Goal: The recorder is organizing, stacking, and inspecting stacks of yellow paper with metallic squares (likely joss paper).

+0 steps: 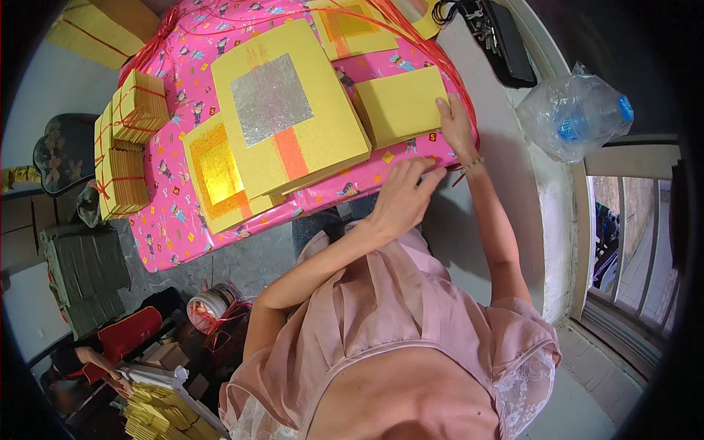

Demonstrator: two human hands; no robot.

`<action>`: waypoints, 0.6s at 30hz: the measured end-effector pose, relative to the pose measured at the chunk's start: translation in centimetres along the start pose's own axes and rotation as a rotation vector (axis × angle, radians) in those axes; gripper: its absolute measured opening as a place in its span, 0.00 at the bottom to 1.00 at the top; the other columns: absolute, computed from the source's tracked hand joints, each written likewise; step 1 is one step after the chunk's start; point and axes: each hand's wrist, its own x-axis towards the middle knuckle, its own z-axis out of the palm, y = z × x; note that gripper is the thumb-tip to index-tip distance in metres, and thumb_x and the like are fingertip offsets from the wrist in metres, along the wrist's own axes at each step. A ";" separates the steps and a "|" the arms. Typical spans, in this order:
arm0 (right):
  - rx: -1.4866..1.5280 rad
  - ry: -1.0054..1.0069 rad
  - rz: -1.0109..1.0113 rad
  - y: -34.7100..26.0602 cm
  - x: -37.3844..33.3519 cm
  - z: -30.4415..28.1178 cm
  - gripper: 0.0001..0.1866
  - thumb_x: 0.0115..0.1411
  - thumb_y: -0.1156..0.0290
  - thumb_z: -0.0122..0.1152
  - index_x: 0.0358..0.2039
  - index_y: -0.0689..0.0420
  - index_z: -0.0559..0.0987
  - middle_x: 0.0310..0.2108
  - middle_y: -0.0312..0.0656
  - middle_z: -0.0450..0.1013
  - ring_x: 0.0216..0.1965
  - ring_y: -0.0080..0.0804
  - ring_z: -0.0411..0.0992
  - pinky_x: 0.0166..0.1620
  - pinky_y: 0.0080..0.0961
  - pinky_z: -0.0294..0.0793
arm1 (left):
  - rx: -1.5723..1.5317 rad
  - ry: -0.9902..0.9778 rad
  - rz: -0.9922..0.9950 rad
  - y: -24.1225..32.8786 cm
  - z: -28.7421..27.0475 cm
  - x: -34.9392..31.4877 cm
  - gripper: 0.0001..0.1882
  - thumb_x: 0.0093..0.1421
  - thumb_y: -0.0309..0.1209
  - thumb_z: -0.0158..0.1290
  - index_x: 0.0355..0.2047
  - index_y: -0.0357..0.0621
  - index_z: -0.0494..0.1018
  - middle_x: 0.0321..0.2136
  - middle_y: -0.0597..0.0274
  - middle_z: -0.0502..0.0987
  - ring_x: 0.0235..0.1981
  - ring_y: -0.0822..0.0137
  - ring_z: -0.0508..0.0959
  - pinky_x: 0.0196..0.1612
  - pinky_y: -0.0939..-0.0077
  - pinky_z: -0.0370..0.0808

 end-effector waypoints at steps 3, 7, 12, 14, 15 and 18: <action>-0.133 -0.063 0.081 0.4 0.0 0.5 0.14 0.65 0.59 0.48 0.38 0.59 0.67 0.32 0.61 0.71 0.37 0.63 0.70 0.36 0.52 0.66 | 0.078 0.006 -0.047 -1.3 0.4 -0.4 0.24 0.49 0.21 0.56 0.49 0.43 0.68 0.46 0.51 0.69 0.48 0.48 0.69 0.48 0.56 0.68; -0.174 -0.080 0.088 0.1 -0.1 0.6 0.15 0.65 0.59 0.48 0.39 0.60 0.67 0.30 0.61 0.72 0.34 0.63 0.71 0.33 0.55 0.66 | 0.188 0.002 -0.121 -2.2 1.0 -0.8 0.29 0.48 0.22 0.58 0.53 0.42 0.66 0.52 0.47 0.65 0.56 0.44 0.63 0.55 0.51 0.64; -0.179 -0.012 0.029 -0.3 -0.5 0.6 0.15 0.65 0.60 0.47 0.39 0.60 0.67 0.29 0.61 0.73 0.33 0.64 0.72 0.33 0.55 0.67 | 0.274 0.006 -0.150 -3.0 1.4 -0.5 0.39 0.48 0.23 0.59 0.61 0.41 0.58 0.59 0.43 0.56 0.61 0.40 0.56 0.60 0.48 0.59; -0.170 -0.004 0.015 -0.5 -0.6 0.5 0.14 0.66 0.61 0.46 0.39 0.60 0.66 0.28 0.61 0.73 0.33 0.64 0.72 0.32 0.55 0.67 | 0.282 -0.065 -0.187 -3.4 1.4 -0.5 0.42 0.46 0.21 0.56 0.63 0.36 0.54 0.61 0.40 0.54 0.63 0.39 0.54 0.64 0.46 0.51; -0.160 0.004 -0.001 -0.6 -0.6 0.4 0.13 0.66 0.62 0.46 0.39 0.60 0.66 0.27 0.61 0.73 0.32 0.64 0.72 0.32 0.55 0.66 | 0.281 -0.066 -0.187 -3.6 1.5 -0.5 0.42 0.46 0.21 0.56 0.63 0.36 0.54 0.61 0.40 0.54 0.63 0.39 0.54 0.64 0.46 0.51; -0.216 -0.077 0.023 -1.0 -0.5 0.2 0.12 0.66 0.64 0.46 0.39 0.60 0.64 0.25 0.61 0.72 0.31 0.64 0.72 0.29 0.55 0.66 | 0.397 -0.095 -0.151 -4.0 1.9 -0.6 0.42 0.46 0.21 0.56 0.62 0.33 0.53 0.60 0.39 0.55 0.62 0.41 0.54 0.65 0.47 0.51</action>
